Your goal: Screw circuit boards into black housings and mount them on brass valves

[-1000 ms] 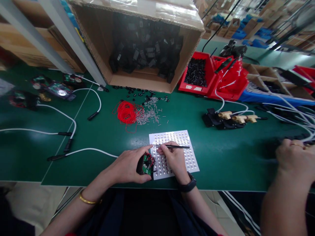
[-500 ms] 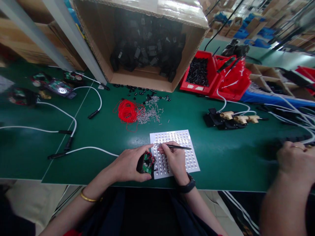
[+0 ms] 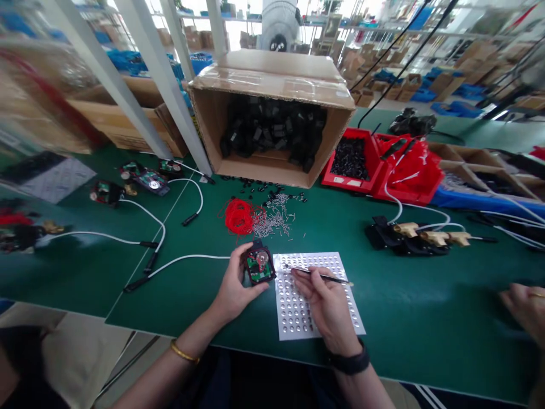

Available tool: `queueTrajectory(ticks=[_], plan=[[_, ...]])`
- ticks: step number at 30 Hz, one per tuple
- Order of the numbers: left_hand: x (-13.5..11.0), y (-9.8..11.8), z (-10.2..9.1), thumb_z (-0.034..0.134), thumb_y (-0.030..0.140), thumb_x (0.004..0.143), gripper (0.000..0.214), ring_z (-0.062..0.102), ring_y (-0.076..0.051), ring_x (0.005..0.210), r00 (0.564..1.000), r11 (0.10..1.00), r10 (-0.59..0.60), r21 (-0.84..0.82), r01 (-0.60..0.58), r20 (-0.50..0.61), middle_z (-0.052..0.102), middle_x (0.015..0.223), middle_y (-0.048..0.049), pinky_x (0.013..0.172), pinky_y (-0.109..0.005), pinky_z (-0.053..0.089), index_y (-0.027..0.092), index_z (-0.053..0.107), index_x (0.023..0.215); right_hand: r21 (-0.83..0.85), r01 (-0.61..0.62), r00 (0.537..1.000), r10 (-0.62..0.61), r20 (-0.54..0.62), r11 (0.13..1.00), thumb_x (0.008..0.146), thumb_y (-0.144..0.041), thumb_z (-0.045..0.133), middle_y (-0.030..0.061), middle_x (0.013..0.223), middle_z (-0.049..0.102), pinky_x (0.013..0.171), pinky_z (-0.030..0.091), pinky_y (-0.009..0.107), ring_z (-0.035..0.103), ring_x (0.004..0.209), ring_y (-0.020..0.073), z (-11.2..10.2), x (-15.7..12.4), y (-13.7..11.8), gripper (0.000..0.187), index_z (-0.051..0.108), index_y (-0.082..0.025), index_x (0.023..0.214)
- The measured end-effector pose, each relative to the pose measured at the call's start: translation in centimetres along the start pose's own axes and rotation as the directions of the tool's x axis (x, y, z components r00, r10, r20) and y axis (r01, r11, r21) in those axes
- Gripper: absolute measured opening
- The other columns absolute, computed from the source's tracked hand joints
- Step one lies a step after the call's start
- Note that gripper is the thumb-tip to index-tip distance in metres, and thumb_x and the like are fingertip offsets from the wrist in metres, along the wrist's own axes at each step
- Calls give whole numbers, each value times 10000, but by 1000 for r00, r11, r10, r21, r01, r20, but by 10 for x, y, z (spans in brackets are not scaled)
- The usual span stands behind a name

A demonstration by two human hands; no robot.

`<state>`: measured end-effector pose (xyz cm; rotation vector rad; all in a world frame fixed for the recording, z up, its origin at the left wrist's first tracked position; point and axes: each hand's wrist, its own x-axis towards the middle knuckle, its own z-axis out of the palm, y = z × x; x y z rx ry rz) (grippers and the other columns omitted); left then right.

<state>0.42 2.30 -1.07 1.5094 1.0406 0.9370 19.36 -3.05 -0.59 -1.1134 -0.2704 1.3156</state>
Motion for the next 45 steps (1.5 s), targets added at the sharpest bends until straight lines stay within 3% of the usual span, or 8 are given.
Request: queueTrajectory(ticks=[2,5,10,13,18,26,33,45], plan=[[-1,-5,3,707,282,708,757,406,-243,1251,999,999,22,-49,-23,-23,355,1313,-104,1064,-420,342,247,223,1289,73,-48,995,41,87,996,685,-314,755,73,810,731,767,547,317,692,818,199,11,-3,-7,235,573,-203,785],[-4,-8,2,714,319,710,637,384,-264,1278,999,999,44,-12,-44,-9,350,1345,-108,1077,-440,320,241,341,1220,105,-74,984,56,166,992,696,-281,747,54,769,729,806,529,313,687,810,183,32,-7,-10,199,570,-204,745],[-5,-12,2,743,351,677,583,366,-309,1293,996,994,86,65,-84,-27,393,1360,-125,1086,-503,281,219,469,1175,77,28,989,-39,145,997,655,-245,774,29,776,725,760,513,273,675,756,160,50,-7,-4,207,585,-195,724],[-4,-13,6,757,278,663,612,407,-306,1266,993,996,87,30,-85,-78,434,1334,-116,1074,-496,305,218,471,1201,46,87,990,-91,103,995,652,-250,777,38,803,726,778,493,285,668,800,170,49,-6,-2,213,586,-188,725],[-3,-10,9,759,217,646,806,419,-277,1261,992,999,45,-22,-49,-122,427,1357,-101,1074,-439,334,231,332,1328,48,84,992,-88,92,995,634,-257,787,42,793,725,806,476,324,667,821,195,49,-6,-3,233,584,-183,721],[-4,-6,10,760,248,641,771,452,-292,1236,989,995,45,92,-32,-141,474,1336,-99,1073,-463,332,222,385,1315,13,110,991,-111,73,994,647,-258,777,48,811,722,812,463,335,662,845,203,51,-7,-3,219,590,-175,728],[-3,-7,11,752,271,678,760,446,-277,1243,992,996,46,82,-37,-116,456,1351,-106,1085,-465,311,227,352,1323,-45,171,985,-170,16,984,643,-281,772,54,817,721,794,463,347,653,826,208,53,-9,1,224,598,-169,729],[-3,-9,13,733,266,696,731,450,-281,1236,989,992,74,112,-60,-125,457,1333,-106,1074,-485,326,236,351,1318,-111,232,973,-230,30,966,694,-267,738,54,836,715,833,442,387,641,842,216,50,-8,7,163,627,-168,761]])
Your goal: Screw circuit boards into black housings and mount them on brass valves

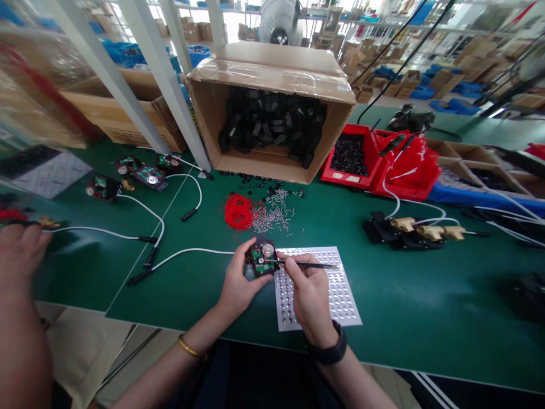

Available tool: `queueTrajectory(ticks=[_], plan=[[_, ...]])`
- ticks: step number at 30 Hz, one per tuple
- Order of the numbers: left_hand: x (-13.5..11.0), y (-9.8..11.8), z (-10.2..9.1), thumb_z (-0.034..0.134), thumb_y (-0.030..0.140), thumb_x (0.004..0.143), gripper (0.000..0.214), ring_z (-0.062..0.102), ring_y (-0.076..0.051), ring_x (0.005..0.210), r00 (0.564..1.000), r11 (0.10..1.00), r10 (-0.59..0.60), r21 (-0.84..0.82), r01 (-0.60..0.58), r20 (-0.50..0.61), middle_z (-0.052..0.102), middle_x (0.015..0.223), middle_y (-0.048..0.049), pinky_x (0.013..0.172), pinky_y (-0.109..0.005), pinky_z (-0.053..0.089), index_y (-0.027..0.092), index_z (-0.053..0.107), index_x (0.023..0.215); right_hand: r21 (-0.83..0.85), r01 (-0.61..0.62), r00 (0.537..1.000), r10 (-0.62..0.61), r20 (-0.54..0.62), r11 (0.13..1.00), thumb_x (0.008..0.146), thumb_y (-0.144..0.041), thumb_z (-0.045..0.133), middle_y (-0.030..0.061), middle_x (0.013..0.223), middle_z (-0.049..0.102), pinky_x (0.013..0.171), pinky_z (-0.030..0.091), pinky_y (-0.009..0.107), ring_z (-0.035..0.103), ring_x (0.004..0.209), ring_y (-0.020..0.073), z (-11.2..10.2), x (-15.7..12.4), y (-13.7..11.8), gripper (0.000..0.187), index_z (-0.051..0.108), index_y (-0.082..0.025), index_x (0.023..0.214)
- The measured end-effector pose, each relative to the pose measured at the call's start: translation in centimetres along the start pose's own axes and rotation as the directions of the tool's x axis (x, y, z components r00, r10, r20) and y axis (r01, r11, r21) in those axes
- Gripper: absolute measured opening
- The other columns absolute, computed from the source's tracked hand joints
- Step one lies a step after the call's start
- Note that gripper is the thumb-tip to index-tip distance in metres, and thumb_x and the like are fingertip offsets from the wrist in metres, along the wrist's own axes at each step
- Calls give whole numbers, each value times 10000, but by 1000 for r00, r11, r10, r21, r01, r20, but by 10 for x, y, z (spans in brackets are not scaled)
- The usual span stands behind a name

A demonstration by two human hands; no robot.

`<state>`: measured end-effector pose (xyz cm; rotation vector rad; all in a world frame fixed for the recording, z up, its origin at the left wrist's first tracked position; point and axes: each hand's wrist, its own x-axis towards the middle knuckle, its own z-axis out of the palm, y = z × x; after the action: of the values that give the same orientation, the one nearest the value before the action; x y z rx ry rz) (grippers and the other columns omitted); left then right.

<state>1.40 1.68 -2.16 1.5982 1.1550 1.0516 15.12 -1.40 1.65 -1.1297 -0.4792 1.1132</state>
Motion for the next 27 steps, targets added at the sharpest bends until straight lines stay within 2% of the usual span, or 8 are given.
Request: queueTrajectory(ticks=[6,12,16,19,23,24,25,27], plan=[[3,2,3,737,239,693,728,307,-302,1329,984,987,159,33,-157,-82,280,1434,-142,1064,-500,325,238,323,1292,-6,23,999,-23,25,1000,708,-260,728,44,830,706,823,450,379,639,842,214,-1,3,0,145,628,-173,765],[6,-1,2,670,171,761,489,429,-256,1240,942,936,334,129,-329,-25,414,1319,-117,1009,-498,384,246,385,1152,-88,54,998,-52,28,995,739,-278,699,49,856,696,811,461,374,639,849,216,2,4,5,141,618,-179,800],[9,0,-3,591,169,819,334,420,-251,1250,933,896,357,264,-357,51,390,1339,-105,999,-465,408,250,441,1107,-304,237,971,-223,81,923,777,-281,652,58,876,685,835,467,402,630,894,235,0,-6,-2,75,618,-214,774],[10,-5,-5,512,163,860,336,424,-247,1260,918,872,391,294,-392,65,364,1369,-112,974,-436,447,268,420,1166,-556,461,884,-412,220,692,794,-320,620,60,875,672,823,483,408,617,898,246,-8,10,-18,73,642,-252,779],[10,-19,-2,506,188,861,373,454,-263,1244,907,867,420,283,-410,30,371,1390,-113,954,-427,469,297,416,1206,-745,529,796,-540,271,405,911,-258,411,115,1002,621,825,477,397,597,943,246,13,99,-53,241,616,-212,1030],[11,-21,0,511,199,857,367,470,-267,1231,909,876,417,264,-403,3,389,1385,-106,946,-424,476,308,429,1198,-878,457,812,-469,348,139,921,-191,352,137,1042,604,810,484,373,605,944,236,26,128,-62,287,601,-180,1062],[11,-22,1,519,208,848,359,490,-271,1212,912,887,409,246,-390,-27,417,1371,-97,932,-419,487,319,448,1182,-912,364,860,-306,407,-190,913,-141,341,153,1082,587,776,495,356,622,919,230,42,158,-69,305,595,-166,1079],[14,-22,4,549,216,816,335,540,-276,1158,928,913,363,234,-334,-90,495,1316,-75,887,-404,517,338,504,1125,-882,334,879,-229,419,-332,864,-74,398,192,1047,598,722,505,338,654,830,235,72,213,-80,276,647,-108,979]])
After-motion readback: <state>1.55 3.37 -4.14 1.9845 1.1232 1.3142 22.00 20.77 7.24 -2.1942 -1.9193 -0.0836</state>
